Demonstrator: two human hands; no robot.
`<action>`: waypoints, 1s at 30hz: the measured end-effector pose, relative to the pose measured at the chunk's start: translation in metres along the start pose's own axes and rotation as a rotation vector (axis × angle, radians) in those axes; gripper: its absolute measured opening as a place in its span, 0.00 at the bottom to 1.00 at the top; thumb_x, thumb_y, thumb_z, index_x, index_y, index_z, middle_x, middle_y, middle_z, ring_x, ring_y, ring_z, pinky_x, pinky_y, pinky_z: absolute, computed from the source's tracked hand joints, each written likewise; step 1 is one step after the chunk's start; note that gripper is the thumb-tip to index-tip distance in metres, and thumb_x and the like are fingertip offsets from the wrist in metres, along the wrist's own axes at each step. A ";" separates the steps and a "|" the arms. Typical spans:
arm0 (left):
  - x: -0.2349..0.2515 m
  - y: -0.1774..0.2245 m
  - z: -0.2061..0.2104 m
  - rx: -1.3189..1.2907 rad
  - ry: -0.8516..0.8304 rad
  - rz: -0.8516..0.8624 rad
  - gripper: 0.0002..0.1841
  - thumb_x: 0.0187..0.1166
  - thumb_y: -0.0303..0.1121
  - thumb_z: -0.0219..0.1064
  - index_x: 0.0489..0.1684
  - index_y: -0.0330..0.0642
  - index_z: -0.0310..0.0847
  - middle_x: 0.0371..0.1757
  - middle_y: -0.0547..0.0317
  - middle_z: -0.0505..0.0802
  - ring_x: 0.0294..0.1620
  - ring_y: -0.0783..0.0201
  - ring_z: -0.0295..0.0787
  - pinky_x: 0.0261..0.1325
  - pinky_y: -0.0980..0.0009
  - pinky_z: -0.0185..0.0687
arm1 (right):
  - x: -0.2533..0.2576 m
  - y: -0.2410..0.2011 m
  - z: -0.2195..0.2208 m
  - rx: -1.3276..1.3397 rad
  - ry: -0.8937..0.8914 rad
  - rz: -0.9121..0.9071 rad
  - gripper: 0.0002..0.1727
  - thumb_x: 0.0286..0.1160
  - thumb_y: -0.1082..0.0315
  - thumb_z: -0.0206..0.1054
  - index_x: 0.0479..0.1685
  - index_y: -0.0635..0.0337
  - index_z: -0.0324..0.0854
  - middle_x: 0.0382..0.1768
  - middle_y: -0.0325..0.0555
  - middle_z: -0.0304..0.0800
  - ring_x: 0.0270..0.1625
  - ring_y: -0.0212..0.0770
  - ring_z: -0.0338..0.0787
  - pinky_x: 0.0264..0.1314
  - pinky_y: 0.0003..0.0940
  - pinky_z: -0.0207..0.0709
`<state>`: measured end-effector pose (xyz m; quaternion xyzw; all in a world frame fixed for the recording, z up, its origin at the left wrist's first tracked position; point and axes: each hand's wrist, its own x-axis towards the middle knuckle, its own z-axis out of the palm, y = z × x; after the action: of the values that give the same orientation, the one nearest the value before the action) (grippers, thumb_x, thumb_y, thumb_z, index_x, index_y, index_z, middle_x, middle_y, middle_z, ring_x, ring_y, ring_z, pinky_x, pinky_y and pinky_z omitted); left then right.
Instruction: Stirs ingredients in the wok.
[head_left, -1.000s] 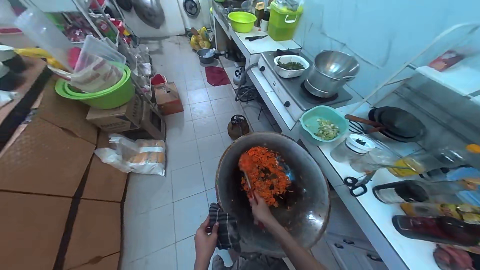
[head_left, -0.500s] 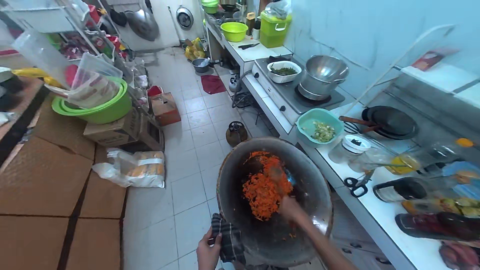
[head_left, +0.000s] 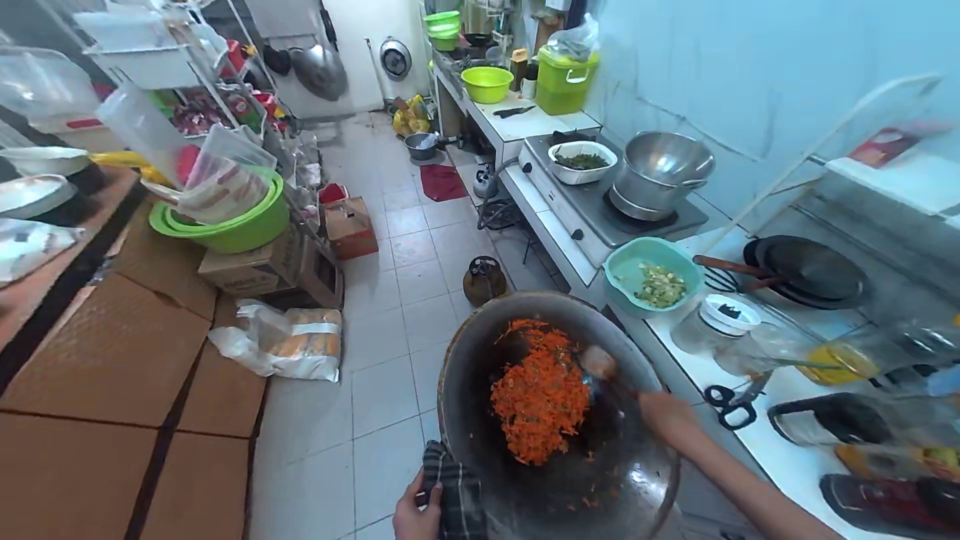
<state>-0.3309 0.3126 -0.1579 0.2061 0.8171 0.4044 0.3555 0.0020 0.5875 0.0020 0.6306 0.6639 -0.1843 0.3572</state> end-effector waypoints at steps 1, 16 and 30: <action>-0.001 0.003 -0.001 0.004 0.000 0.001 0.27 0.74 0.27 0.73 0.75 0.30 0.79 0.56 0.35 0.94 0.51 0.45 0.95 0.62 0.48 0.88 | 0.015 -0.014 -0.009 0.019 0.079 -0.012 0.20 0.84 0.72 0.56 0.72 0.69 0.76 0.69 0.68 0.83 0.71 0.69 0.83 0.65 0.68 0.78; 0.008 0.008 0.002 0.038 0.076 -0.032 0.25 0.75 0.24 0.72 0.74 0.33 0.81 0.55 0.37 0.94 0.51 0.44 0.95 0.61 0.45 0.86 | 0.004 0.014 -0.084 -0.268 0.033 -0.014 0.22 0.73 0.62 0.73 0.61 0.69 0.84 0.66 0.68 0.85 0.71 0.68 0.83 0.66 0.69 0.75; 0.011 -0.001 -0.008 -0.023 -0.019 0.016 0.26 0.74 0.25 0.74 0.74 0.33 0.81 0.52 0.41 0.96 0.48 0.50 0.97 0.59 0.50 0.90 | 0.010 0.030 -0.049 -0.129 0.151 -0.045 0.17 0.78 0.60 0.67 0.60 0.57 0.87 0.61 0.62 0.89 0.67 0.65 0.87 0.62 0.68 0.79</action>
<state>-0.3443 0.3148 -0.1601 0.2124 0.8074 0.4143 0.3624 0.0196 0.6321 0.0344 0.6033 0.7134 -0.1009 0.3418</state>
